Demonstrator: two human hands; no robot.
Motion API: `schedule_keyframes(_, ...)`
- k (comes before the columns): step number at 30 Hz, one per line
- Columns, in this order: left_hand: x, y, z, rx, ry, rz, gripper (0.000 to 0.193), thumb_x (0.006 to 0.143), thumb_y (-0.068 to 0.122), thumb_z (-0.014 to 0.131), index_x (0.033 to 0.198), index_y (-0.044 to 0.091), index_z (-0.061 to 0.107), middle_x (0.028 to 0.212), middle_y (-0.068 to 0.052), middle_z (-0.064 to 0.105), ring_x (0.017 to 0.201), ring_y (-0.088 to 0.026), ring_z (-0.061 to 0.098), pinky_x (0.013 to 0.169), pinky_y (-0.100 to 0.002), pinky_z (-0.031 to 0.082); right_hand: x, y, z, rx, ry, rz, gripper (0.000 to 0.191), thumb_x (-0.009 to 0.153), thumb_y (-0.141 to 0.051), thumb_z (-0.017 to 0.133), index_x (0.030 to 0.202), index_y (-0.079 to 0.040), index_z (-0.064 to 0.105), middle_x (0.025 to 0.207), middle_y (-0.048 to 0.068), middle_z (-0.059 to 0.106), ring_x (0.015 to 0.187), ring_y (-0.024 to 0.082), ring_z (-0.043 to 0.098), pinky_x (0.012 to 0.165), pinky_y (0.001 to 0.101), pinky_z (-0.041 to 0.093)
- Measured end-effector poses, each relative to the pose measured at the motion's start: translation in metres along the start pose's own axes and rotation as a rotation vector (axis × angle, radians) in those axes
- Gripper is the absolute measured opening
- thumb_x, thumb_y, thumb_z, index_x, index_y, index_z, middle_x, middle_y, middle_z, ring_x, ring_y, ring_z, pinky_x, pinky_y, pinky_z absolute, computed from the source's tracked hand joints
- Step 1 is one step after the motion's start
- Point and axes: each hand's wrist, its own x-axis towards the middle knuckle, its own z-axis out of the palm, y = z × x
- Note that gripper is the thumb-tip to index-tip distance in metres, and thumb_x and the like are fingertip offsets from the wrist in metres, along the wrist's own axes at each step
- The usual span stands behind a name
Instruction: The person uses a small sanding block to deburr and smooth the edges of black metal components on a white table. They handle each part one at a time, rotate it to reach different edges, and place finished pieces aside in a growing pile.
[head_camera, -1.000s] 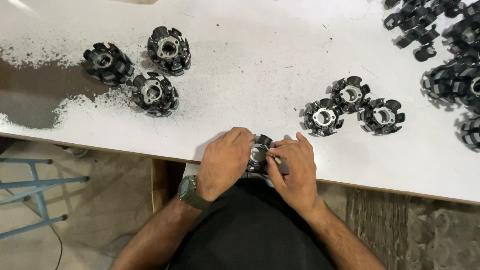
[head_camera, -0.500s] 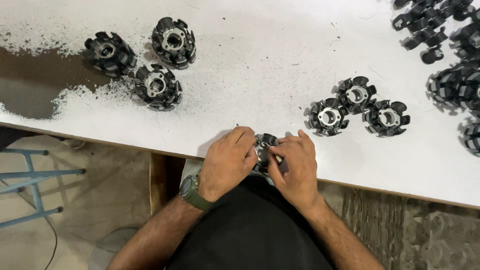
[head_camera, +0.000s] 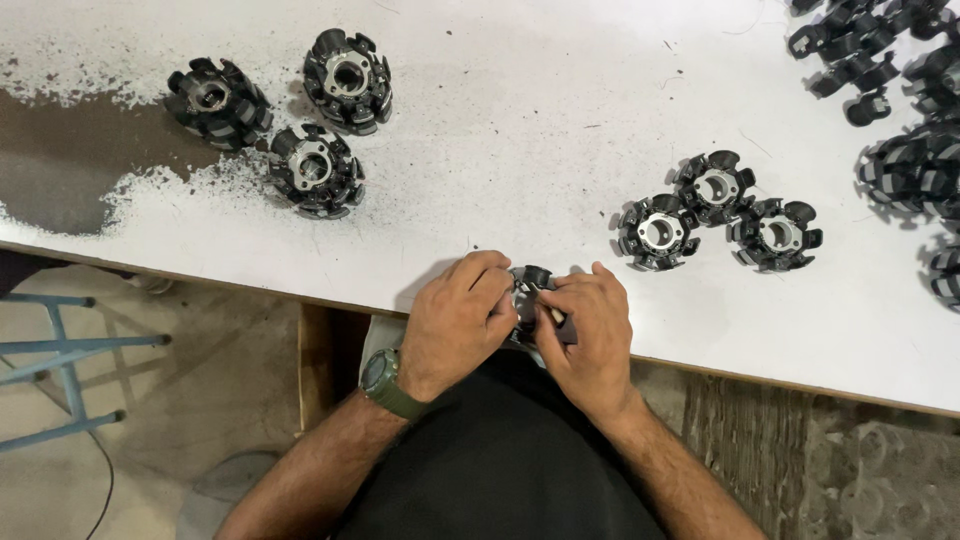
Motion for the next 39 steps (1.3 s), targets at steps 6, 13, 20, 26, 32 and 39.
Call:
schedule_keyframes(6,-0.003,-0.002,0.003,0.004,-0.005,0.008,0.016,0.081,0.004,0.07,0.096,0.001,0.064,0.109,-0.011,0.066,0.093,-0.029,0.069,0.079,-0.042,0.057,-0.001,-0.003,0.002,-0.002,0.015,0.0,0.029,0.082,0.001,0.078,0.106,-0.006,0.064,0.103,0.01,0.068,0.107,0.028,0.067,0.113,0.0562,0.044)
schedule_keyframes(13,-0.007,-0.004,0.008,0.019,0.042,0.025,0.015,0.079,0.003,0.069,0.093,0.002,0.063,0.108,-0.011,0.066,0.092,-0.03,0.068,0.08,-0.043,0.057,-0.002,-0.008,0.01,-0.062,0.044,-0.019,0.031,0.08,0.002,0.082,0.105,-0.006,0.065,0.102,0.009,0.067,0.107,0.028,0.066,0.111,0.0539,0.046)
schedule_keyframes(20,-0.015,-0.003,0.012,0.007,0.039,0.035,0.014,0.08,0.008,0.07,0.093,0.004,0.065,0.117,-0.013,0.068,0.098,-0.031,0.069,0.087,-0.044,0.058,-0.006,0.001,0.012,-0.153,0.05,-0.062,0.031,0.08,0.002,0.082,0.105,-0.007,0.066,0.101,0.009,0.068,0.106,0.03,0.066,0.108,0.0516,0.047)
schedule_keyframes(26,0.02,-0.071,-0.072,0.532,0.364,-0.046,0.051,0.091,0.043,0.077,0.118,0.003,0.06,0.121,-0.019,0.064,0.11,-0.031,0.063,0.091,-0.046,0.055,-0.013,0.03,-0.022,-0.259,0.064,-0.009,0.026,0.088,-0.001,0.079,0.108,-0.005,0.062,0.104,0.011,0.068,0.106,0.029,0.067,0.111,0.0528,0.045)
schedule_keyframes(32,0.048,-0.122,-0.09,0.744,0.211,-0.426,0.097,0.076,0.062,0.091,0.135,-0.005,0.052,0.104,-0.022,0.062,0.092,-0.036,0.06,0.068,-0.051,0.05,-0.012,0.054,-0.047,-0.33,0.082,0.137,0.022,0.091,-0.002,0.075,0.109,-0.005,0.063,0.104,0.01,0.068,0.102,0.032,0.063,0.115,0.0549,0.042)
schedule_keyframes(39,0.062,-0.076,-0.106,0.621,-0.071,-0.227,0.099,0.072,0.037,0.086,0.15,-0.005,0.042,0.103,-0.019,0.062,0.09,-0.031,0.058,0.071,-0.048,0.052,0.02,0.073,-0.05,-0.39,0.129,0.099,0.021,0.095,-0.001,0.077,0.111,-0.006,0.063,0.105,0.009,0.068,0.102,0.033,0.063,0.116,0.0551,0.042)
